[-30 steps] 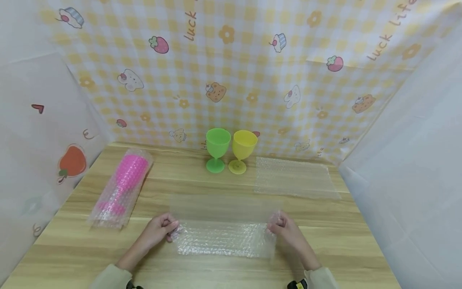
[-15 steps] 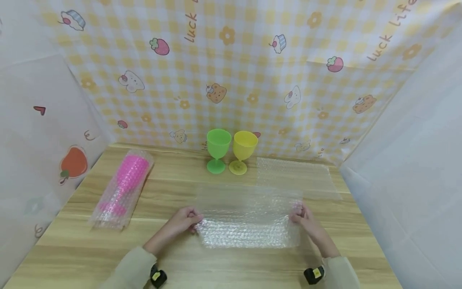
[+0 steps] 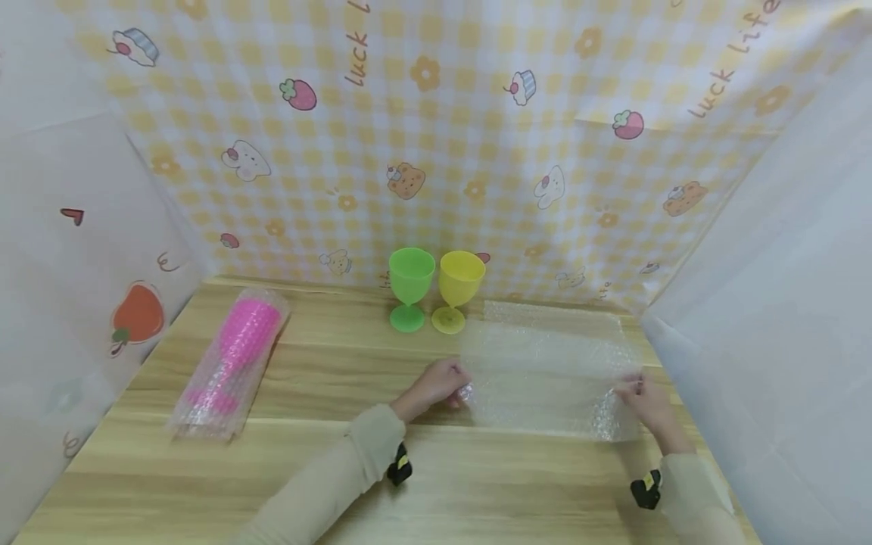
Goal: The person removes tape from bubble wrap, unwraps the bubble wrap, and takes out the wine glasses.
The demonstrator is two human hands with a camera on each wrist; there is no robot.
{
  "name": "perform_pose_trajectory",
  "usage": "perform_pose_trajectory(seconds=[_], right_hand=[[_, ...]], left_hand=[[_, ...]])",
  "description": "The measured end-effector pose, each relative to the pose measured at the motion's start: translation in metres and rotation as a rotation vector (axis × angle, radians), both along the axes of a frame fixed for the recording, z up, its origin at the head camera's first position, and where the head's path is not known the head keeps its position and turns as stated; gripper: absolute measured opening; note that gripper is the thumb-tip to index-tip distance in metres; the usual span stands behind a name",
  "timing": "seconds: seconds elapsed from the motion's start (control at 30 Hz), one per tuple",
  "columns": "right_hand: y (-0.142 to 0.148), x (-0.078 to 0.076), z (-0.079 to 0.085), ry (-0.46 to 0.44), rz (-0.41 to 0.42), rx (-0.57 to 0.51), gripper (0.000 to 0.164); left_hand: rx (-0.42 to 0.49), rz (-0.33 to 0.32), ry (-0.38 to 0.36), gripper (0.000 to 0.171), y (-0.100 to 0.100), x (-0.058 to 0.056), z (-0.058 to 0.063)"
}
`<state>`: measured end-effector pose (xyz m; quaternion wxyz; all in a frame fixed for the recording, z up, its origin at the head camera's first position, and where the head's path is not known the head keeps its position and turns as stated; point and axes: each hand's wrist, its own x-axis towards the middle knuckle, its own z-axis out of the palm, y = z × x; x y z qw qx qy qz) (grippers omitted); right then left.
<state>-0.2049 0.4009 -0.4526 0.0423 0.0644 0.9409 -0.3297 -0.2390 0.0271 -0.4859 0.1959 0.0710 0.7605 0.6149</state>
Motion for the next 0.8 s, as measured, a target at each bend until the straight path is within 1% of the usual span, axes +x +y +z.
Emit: perform_pose_trajectory(seconds=[0.07,0.17,0.23,0.33,0.4,0.47,0.5,0.57,0.6,0.67,0.7,0.73,0.77,0.8], right_hand=[[0.012,-0.003,0.003,-0.033,-0.061,-0.027,0.039],[0.027,-0.004,0.004,-0.060,-0.134,-0.124,0.048],[0.034,-0.001,0.005,-0.081,-0.148,-0.195,0.054],[0.041,0.004,0.003,-0.074,-0.139,-0.283,0.059],[0.043,0.005,0.001,-0.075,-0.141,-0.390,0.065],[0.044,0.005,-0.003,-0.081,-0.158,-0.539,0.070],[0.044,0.006,-0.005,-0.098,-0.164,-0.606,0.070],[0.044,0.005,-0.009,-0.162,-0.173,-0.700,0.062],[0.044,0.006,-0.011,-0.198,-0.172,-0.725,0.053],[0.042,0.007,-0.015,-0.267,-0.194,-0.730,0.031],[0.041,0.007,-0.017,-0.300,-0.200,-0.715,0.022],[0.040,0.008,-0.019,-0.325,-0.205,-0.715,0.016],[0.039,0.008,-0.020,-0.335,-0.215,-0.729,0.015],[0.038,0.009,-0.021,-0.340,-0.220,-0.747,0.017]], left_hand=[[0.040,0.018,-0.025,0.011,0.013,-0.007,-0.001],[0.084,0.058,-0.061,0.010,0.030,-0.015,-0.001],[0.102,0.090,-0.082,0.010,0.040,-0.018,-0.001],[0.129,0.142,-0.096,0.011,0.051,-0.022,0.000],[0.159,0.174,-0.108,0.012,0.057,-0.024,0.001],[0.194,0.200,-0.127,0.011,0.062,-0.026,0.000],[0.212,0.209,-0.138,0.011,0.064,-0.026,0.000],[0.249,0.224,-0.170,0.010,0.068,-0.027,-0.001],[0.264,0.225,-0.184,0.010,0.069,-0.028,-0.001],[0.284,0.222,-0.207,0.013,0.072,-0.027,-0.002],[0.291,0.218,-0.218,0.016,0.072,-0.027,-0.003],[0.294,0.213,-0.230,0.019,0.073,-0.026,-0.003],[0.291,0.205,-0.239,0.025,0.073,-0.025,-0.004],[0.282,0.192,-0.247,0.030,0.073,-0.024,-0.005]])
